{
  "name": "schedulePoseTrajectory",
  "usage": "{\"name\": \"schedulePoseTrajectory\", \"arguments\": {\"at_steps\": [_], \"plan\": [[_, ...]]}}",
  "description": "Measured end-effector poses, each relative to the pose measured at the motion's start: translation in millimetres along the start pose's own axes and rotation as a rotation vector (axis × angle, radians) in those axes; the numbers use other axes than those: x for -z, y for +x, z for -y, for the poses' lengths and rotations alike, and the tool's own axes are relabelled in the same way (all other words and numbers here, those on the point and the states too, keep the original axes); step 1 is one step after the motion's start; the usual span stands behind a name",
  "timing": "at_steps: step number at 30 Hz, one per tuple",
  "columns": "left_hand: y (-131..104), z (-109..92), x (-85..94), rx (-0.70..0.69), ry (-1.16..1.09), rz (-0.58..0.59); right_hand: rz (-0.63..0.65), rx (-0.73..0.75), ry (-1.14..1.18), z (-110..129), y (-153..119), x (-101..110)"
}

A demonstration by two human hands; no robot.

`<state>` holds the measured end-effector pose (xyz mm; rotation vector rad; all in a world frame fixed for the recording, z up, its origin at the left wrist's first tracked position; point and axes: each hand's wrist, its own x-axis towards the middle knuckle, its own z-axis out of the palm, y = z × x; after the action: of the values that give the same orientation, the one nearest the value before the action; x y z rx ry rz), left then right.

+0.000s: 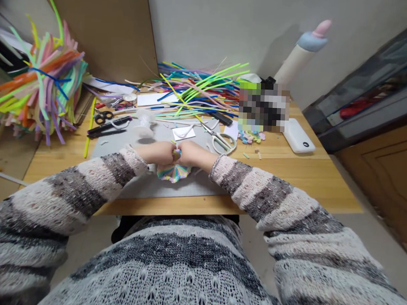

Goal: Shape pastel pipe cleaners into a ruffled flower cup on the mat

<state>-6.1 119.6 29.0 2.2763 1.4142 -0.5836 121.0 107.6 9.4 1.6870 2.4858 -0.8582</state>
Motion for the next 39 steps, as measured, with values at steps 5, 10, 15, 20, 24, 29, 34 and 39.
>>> {"name": "schedulePoseTrajectory", "arguments": {"at_steps": [5,10,15,20,24,29,34,39], "plan": [[4,-2,-2.5,-0.004,-0.009,-0.007,-0.019,-0.030,-0.006,0,1,-4],[-4,3,-6.1,-0.006,-0.084,-0.039,-0.052,0.026,0.008,-2,2,-4],[-37,16,-21.8,0.039,-0.197,-0.194,-0.352,0.059,0.139,-11,-2,3],[-73,21,-16.7,0.035,-0.248,-0.084,-0.357,-0.035,0.217,-26,-21,5],[-71,23,-6.7,0.024,-0.304,-0.398,-0.122,-0.063,0.198,-25,-32,-1],[-47,25,-15.4,-0.103,-0.398,-0.613,-0.293,0.148,0.405,-16,-23,-6],[-40,26,-24.2,-0.088,-0.567,-0.436,-0.281,0.012,0.345,-19,-21,1],[-38,22,-29.9,-0.145,-0.478,-0.321,-0.027,-0.023,0.194,-21,-33,3]]}}
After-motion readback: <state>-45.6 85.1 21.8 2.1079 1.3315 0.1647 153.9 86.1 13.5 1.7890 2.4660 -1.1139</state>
